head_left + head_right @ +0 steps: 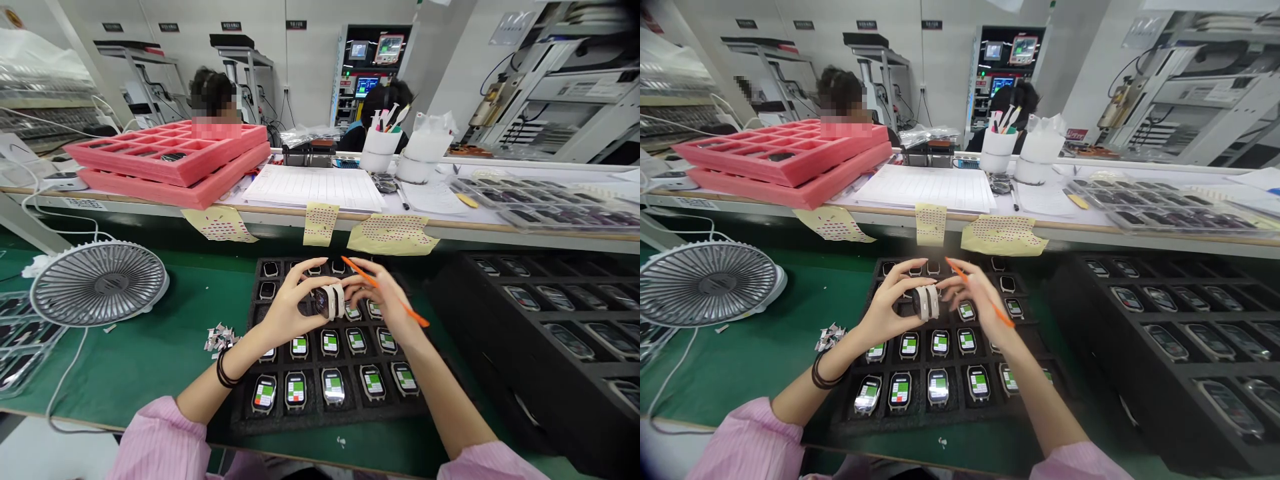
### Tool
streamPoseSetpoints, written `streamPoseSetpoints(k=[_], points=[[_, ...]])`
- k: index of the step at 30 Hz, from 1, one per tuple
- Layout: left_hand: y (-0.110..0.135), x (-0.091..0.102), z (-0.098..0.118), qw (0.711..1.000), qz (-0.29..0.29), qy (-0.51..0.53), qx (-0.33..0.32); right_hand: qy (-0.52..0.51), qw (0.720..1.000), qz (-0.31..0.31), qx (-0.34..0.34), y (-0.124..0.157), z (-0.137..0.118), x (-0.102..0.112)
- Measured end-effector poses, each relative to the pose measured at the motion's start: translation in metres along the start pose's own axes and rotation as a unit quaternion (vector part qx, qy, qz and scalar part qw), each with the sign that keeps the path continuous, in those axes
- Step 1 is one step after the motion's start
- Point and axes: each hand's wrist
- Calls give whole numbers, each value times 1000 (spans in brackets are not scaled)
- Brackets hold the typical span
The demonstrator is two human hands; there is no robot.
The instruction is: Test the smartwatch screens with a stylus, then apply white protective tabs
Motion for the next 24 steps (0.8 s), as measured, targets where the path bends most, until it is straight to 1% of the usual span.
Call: streamPoseSetpoints(k=[4,7,11,18,24], points=[[1,1,1,999,-10,31,24,7,993,44,112,10,-13,9],[1,-1,2,998,-7,30,47,38,983,66,168,19,-18,8],[2,-1,4,999,-1,30,43,54,978,80,184,22,-19,3],[2,-1,7,998,-7,30,46,69,979,90,172,21,-19,2],[3,-2,7,999,0,24,30,98,971,101,192,24,-15,0]])
Point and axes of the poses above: each hand's wrist, its own y-axis away from the middle knuckle, its own x-axis out of the back of the hand, z = x × y, and after that the axes turned 5 degrees about y, right-handed
